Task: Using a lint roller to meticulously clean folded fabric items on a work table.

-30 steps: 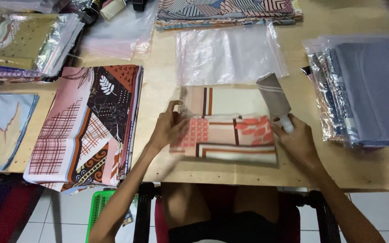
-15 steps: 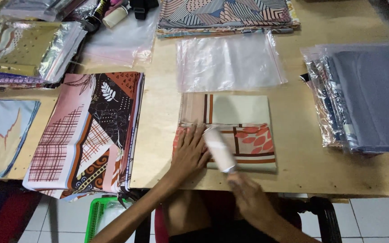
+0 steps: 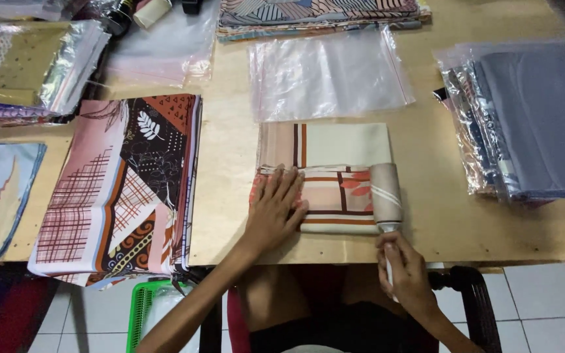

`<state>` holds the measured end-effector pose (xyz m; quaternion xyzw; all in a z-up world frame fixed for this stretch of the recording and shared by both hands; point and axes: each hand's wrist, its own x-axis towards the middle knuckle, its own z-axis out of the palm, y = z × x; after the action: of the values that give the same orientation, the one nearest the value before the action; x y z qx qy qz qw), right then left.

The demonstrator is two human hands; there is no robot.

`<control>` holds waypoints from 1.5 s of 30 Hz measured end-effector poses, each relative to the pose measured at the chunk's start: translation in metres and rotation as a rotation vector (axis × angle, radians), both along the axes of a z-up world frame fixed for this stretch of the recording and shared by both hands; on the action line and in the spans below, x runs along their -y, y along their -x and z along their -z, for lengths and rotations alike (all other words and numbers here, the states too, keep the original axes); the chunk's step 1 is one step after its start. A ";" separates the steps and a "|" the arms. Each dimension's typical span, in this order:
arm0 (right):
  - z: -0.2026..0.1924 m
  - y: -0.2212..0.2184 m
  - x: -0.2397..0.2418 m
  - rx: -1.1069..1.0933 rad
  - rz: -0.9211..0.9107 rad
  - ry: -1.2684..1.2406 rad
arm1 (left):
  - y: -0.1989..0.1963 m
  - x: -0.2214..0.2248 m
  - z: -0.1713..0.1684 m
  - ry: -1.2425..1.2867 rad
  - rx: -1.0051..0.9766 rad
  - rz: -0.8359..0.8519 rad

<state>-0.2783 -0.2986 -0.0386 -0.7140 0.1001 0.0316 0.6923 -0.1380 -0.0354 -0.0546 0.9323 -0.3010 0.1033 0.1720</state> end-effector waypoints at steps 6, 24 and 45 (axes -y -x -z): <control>-0.013 -0.010 -0.033 0.066 -0.198 0.290 | -0.015 -0.002 -0.008 -0.025 -0.025 0.020; 0.019 -0.005 0.065 0.072 -0.077 0.836 | -0.004 0.001 -0.026 0.059 0.077 0.160; -0.055 -0.098 0.102 0.174 -0.202 1.104 | 0.047 0.035 -0.028 0.052 -0.038 0.527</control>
<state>-0.1798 -0.4003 0.0160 -0.9760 -0.0243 -0.0183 0.2155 -0.1849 -0.0704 -0.0269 0.8187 -0.5274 0.0451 0.2226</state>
